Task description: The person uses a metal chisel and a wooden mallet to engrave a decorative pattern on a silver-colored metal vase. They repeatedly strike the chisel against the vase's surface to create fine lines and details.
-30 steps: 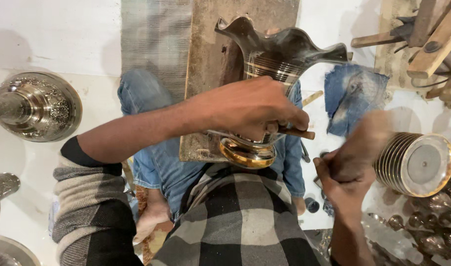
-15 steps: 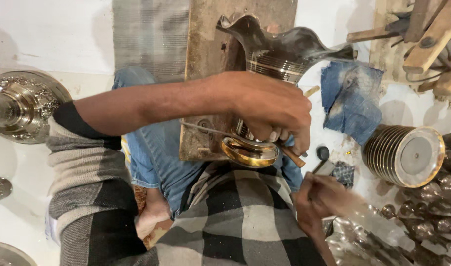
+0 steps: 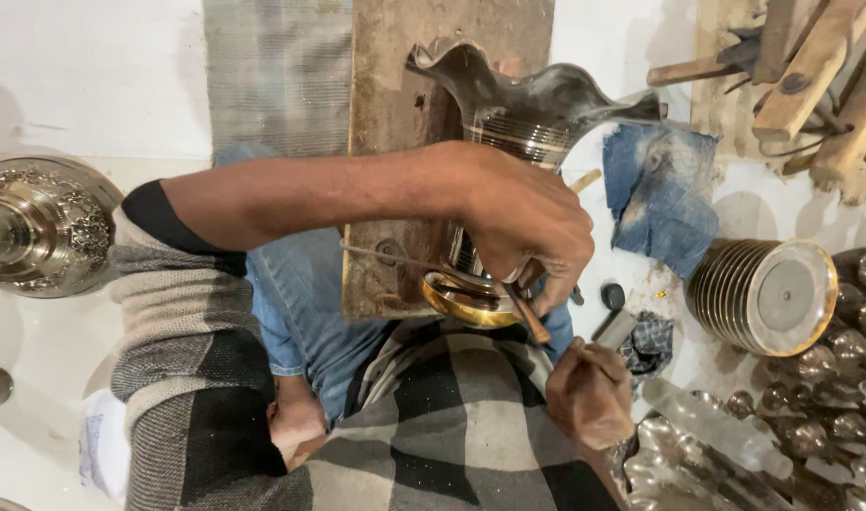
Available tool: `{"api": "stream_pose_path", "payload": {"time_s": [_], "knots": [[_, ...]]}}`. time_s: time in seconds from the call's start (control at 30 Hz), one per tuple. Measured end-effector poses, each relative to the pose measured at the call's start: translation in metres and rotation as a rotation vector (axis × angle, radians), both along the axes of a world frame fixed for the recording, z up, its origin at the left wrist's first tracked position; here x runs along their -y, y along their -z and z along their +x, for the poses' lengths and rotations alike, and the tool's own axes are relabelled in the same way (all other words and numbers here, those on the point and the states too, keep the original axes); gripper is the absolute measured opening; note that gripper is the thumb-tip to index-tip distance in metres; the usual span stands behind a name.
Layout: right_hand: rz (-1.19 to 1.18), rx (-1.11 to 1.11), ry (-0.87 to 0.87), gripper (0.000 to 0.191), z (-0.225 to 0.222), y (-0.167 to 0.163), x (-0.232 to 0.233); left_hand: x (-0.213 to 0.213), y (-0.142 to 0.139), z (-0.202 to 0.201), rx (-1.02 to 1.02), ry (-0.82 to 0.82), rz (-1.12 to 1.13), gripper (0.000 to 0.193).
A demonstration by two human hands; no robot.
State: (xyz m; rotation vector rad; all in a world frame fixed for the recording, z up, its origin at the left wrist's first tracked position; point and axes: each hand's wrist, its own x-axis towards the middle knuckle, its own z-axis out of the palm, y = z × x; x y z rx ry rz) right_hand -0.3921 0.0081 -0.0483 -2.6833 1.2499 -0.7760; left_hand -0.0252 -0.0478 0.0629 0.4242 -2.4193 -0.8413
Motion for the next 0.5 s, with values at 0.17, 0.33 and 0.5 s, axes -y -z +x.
{"api": "stream_pose_path", "payload": {"time_s": [0.17, 0.33, 0.5], "knots": [[0.191, 0.192, 0.142, 0.014, 0.011, 0.013, -0.013, -0.001, -0.004, 0.001, 0.121, -0.069, 0.079, 0.002], [0.710, 0.628, -0.018, 0.023, 0.020, 0.030, -0.012, -0.027, -0.005, 0.010, -0.506, -0.204, 0.376, 0.038], [0.934, 0.431, 0.170, 0.015, 0.025, 0.037, -0.003, -0.033, -0.010, 0.010, -0.074, -0.476, 0.266, 0.040]]}}
